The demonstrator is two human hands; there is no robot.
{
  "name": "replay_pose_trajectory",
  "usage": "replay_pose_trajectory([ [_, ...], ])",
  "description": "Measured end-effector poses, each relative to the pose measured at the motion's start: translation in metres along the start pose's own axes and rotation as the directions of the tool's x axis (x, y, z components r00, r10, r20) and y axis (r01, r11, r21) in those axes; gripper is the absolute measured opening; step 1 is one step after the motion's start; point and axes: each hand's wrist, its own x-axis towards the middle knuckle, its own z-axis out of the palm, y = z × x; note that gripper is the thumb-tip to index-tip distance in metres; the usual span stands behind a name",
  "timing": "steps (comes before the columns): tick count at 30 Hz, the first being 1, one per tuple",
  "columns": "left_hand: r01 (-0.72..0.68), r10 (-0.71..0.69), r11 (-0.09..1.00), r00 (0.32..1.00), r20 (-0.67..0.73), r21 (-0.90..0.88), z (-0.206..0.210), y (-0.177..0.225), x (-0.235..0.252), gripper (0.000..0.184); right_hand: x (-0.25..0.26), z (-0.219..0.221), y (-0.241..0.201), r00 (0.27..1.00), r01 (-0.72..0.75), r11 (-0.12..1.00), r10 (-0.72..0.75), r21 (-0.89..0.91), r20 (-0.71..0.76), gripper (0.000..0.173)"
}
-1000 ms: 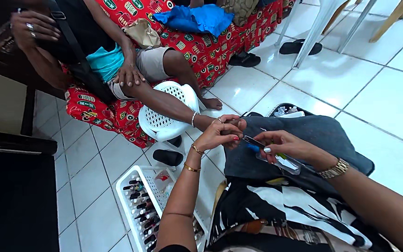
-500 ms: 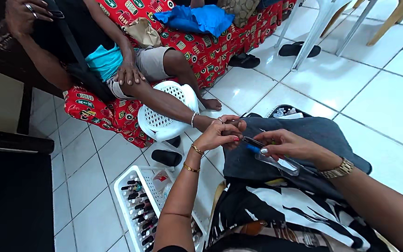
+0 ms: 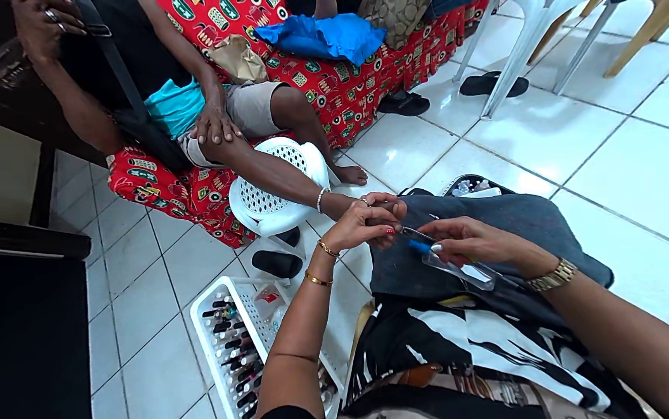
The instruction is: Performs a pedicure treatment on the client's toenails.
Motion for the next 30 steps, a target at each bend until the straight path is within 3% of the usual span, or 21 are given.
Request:
replay_pose_trajectory([
  [18,-0.016,0.014,0.997,1.0,0.024,0.073,-0.001,0.006,0.003,0.011,0.008,-0.023,-0.023,0.995,-0.063,0.998,0.065,-0.028,0.081,0.026],
  [30,0.041,-0.042,0.999,0.999,-0.016,-0.028,0.004,0.008,0.0,0.01,0.007,-0.009,0.014,0.999,-0.017,0.999,0.015,0.05,0.042,0.027],
])
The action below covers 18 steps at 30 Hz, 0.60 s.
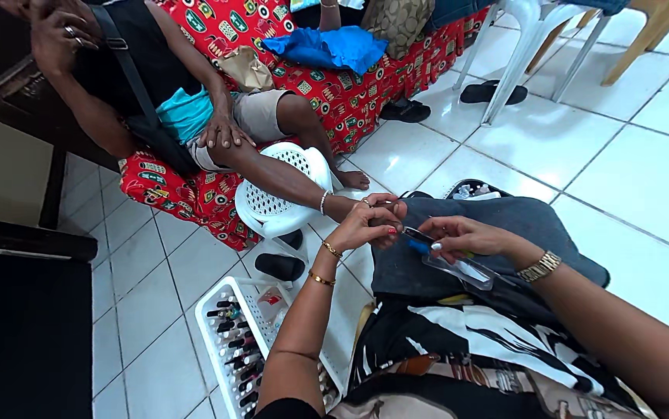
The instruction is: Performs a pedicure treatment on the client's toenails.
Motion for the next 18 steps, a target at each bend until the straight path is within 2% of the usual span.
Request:
replay_pose_trajectory([
  [8,-0.031,0.032,0.999,0.999,-0.027,0.045,0.002,-0.002,0.001,0.01,-0.007,0.016,-0.016,0.994,-0.009,0.996,-0.001,-0.094,-0.111,0.027],
  [18,-0.013,0.014,0.999,1.0,-0.01,0.043,0.002,0.001,0.001,0.009,-0.008,0.014,-0.025,0.998,0.019,0.994,-0.025,-0.104,-0.05,0.026],
])
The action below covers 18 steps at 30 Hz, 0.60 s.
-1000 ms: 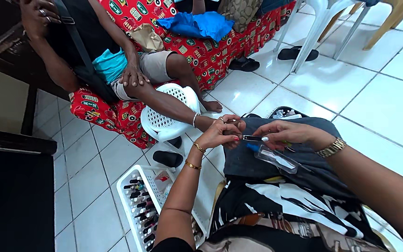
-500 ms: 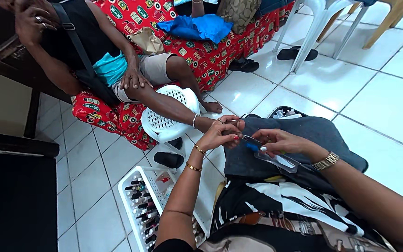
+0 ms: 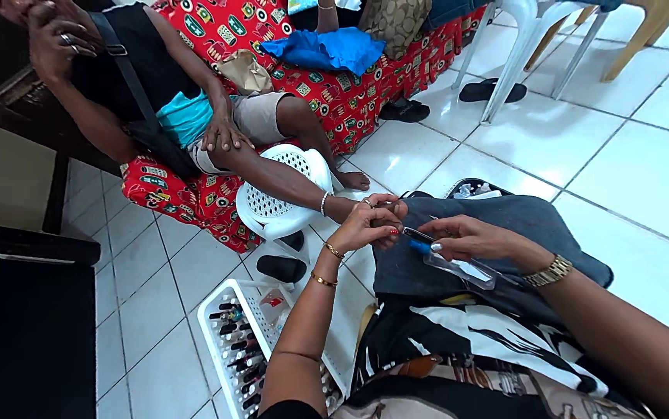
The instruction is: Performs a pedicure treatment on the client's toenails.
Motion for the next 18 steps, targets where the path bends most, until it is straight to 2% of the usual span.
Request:
replay_pose_trajectory([
  [3,0.005,-0.005,1.0,1.0,0.007,-0.006,-0.001,0.0,0.0,0.01,-0.001,-0.001,0.002,1.0,0.0,0.999,0.0,0.035,0.012,0.027],
  [9,0.01,-0.01,1.0,1.0,0.017,-0.019,-0.001,-0.004,0.0,0.011,0.002,0.001,0.022,0.998,0.019,0.997,-0.015,0.08,-0.057,0.029],
  [14,0.009,-0.009,1.0,1.0,-0.007,-0.005,-0.001,-0.005,-0.001,0.01,0.001,0.004,0.027,0.998,0.042,0.998,-0.039,0.051,-0.05,0.033],
  [18,-0.016,0.016,1.0,1.0,-0.025,0.012,0.001,-0.007,-0.001,0.01,-0.002,0.01,0.026,0.993,0.06,0.998,-0.062,-0.017,-0.104,0.038],
])
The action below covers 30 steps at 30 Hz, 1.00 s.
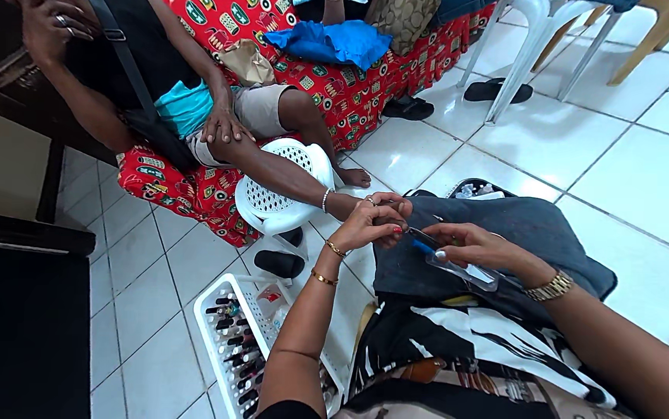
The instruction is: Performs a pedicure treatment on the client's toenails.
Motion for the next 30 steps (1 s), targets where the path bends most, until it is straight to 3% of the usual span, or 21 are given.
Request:
replay_pose_trajectory([
  [5,0.012,-0.012,1.0,1.0,-0.019,0.006,0.002,0.0,0.0,0.013,-0.004,0.009,-0.007,0.996,0.031,0.987,-0.043,-0.159,-0.075,0.044],
  [17,-0.023,0.025,0.999,0.998,-0.059,0.036,0.005,-0.004,0.001,0.012,-0.005,0.022,-0.013,0.996,-0.024,1.0,0.023,-0.008,-0.085,0.039],
  [23,-0.012,0.012,1.0,0.999,-0.034,0.002,0.003,-0.002,0.0,0.012,-0.008,0.003,-0.016,1.0,-0.011,0.994,0.008,-0.106,-0.028,0.033],
  [26,-0.001,0.001,0.999,1.0,-0.011,-0.05,0.0,-0.001,0.0,0.011,-0.004,-0.012,-0.038,0.995,0.094,0.993,-0.095,0.065,0.006,0.033],
  [30,0.015,-0.016,0.999,1.0,-0.014,-0.052,0.001,0.0,-0.001,0.012,0.029,0.008,-0.06,0.92,0.383,0.831,-0.382,0.404,-0.086,0.045],
])
